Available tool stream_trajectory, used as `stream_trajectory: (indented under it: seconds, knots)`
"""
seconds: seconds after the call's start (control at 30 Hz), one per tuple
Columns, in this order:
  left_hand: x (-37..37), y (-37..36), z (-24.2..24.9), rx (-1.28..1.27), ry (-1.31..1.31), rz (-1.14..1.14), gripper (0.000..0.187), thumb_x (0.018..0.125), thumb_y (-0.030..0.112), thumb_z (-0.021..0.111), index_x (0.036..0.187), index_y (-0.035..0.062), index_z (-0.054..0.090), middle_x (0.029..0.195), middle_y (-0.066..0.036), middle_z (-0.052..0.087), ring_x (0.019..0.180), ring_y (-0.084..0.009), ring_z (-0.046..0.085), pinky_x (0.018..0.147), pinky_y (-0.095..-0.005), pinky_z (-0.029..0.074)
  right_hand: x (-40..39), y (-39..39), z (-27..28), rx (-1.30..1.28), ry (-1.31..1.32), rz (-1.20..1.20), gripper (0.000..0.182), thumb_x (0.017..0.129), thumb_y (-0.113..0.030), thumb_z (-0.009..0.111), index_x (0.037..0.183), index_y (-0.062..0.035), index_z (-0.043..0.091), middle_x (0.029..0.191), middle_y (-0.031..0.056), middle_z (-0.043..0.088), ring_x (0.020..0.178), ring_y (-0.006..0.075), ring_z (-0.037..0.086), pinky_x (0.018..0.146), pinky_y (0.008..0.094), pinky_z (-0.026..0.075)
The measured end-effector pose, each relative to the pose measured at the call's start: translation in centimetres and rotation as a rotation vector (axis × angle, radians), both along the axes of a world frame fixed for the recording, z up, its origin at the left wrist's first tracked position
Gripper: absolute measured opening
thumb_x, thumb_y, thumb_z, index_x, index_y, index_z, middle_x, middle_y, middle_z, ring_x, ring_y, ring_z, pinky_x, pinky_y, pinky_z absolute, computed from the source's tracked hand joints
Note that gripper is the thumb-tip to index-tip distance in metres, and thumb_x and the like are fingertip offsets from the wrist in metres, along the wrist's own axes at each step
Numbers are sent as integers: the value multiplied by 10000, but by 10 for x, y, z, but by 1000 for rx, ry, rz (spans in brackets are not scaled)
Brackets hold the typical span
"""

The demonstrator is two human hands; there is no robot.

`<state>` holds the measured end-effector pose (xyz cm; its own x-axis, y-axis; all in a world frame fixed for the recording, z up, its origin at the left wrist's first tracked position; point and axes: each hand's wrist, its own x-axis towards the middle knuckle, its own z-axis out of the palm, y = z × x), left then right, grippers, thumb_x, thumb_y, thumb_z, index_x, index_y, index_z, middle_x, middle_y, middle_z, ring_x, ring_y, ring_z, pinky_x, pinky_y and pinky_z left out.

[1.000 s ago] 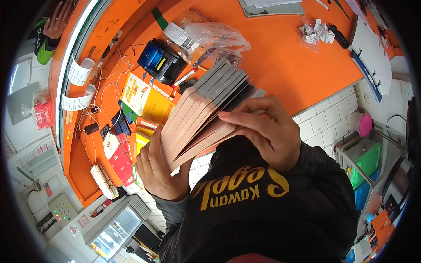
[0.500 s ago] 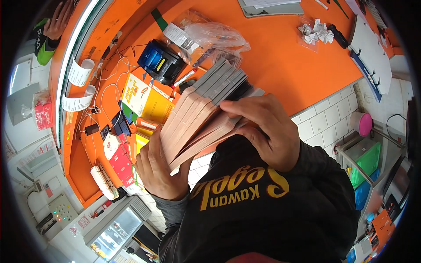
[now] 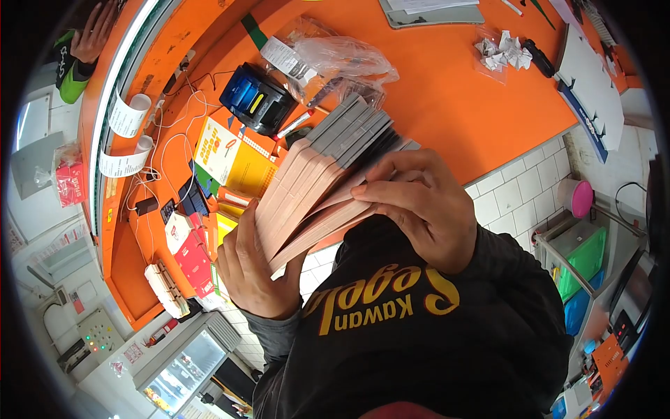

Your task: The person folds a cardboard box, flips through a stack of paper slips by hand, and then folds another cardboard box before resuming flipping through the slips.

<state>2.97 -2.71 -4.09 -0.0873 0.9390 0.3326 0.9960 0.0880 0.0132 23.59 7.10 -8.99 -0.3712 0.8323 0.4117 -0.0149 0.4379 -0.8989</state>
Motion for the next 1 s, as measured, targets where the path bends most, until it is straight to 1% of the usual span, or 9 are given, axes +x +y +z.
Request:
stream_trajectory:
  seconds: [0.13, 0.2, 0.3, 0.43, 0.53, 0.73, 0.83, 0.93, 1.0]
  knots:
    - [0, 0, 1, -3, -3, -7, 801, 682, 342, 857, 1351, 54, 524, 1235, -55, 644, 977, -271, 610, 845, -404, 455, 1, 3, 2, 77, -65, 2, 295, 833, 42, 696, 1114, -49, 689, 1067, 114, 614, 906, 205, 612, 732, 299, 539]
    - [1, -1, 3, -46, -8, 19, 977, 533, 350, 937, 1344, -12, 529, 1176, -176, 652, 1037, -368, 629, 922, -443, 490, 1, 3, 4, 63, -67, -2, 357, 833, 29, 696, 1179, -59, 680, 1083, 112, 617, 917, 205, 608, 745, 297, 532]
    - [1, -2, 2, -38, 12, 18, 973, 540, 345, 937, 1347, -11, 528, 1211, -169, 652, 1060, -369, 627, 955, -450, 477, 1, 1, 10, -7, -109, -15, 443, 822, 23, 703, 1250, -88, 676, 1069, 87, 614, 919, 198, 600, 760, 294, 527]
    - [1, -3, 2, -51, 1, 23, 973, 546, 344, 936, 1352, -13, 523, 1247, -162, 648, 1084, -368, 625, 989, -459, 460, 2, 1, 4, 41, -165, 8, 492, 812, 18, 710, 1283, -120, 675, 1048, 67, 604, 918, 191, 596, 770, 290, 528]
    - [2, -3, 3, -78, -41, 57, 973, 547, 342, 937, 1354, -10, 523, 1266, -157, 643, 1111, -369, 620, 1010, -463, 449, 2, 0, 2, 56, -171, -14, 491, 795, 26, 718, 1259, -134, 694, 1037, 49, 592, 919, 186, 594, 775, 286, 537]
    - [2, -1, 3, -48, 1, 28, 973, 537, 330, 938, 1353, -7, 528, 1216, -171, 649, 1058, -367, 625, 948, -450, 479, 1, 1, 0, 28, -55, -10, 347, 833, 11, 708, 1171, -68, 710, 1051, 89, 591, 898, 163, 615, 734, 269, 555]
    - [2, 0, 4, -44, -20, 26, 971, 537, 330, 937, 1350, -9, 528, 1183, -179, 648, 1040, -366, 626, 918, -441, 491, 0, 1, -1, 39, -31, -7, 279, 860, 8, 694, 1134, -45, 695, 1108, 126, 598, 891, 153, 622, 720, 264, 555]
    - [2, 0, 4, -59, -37, 37, 965, 538, 330, 936, 1346, -9, 531, 1177, -186, 645, 1035, -368, 627, 910, -434, 495, 1, 3, 3, 28, -14, -3, 295, 850, 26, 696, 1133, -55, 682, 1136, 130, 617, 888, 174, 624, 719, 277, 549]
    - [3, 1, 4, -49, -54, 33, 966, 538, 328, 936, 1347, -8, 530, 1167, -189, 645, 1022, -364, 630, 906, -435, 494, 4, 7, 5, 105, -89, 6, 347, 794, 10, 747, 1126, -71, 684, 1113, 118, 647, 886, 218, 620, 735, 314, 531]
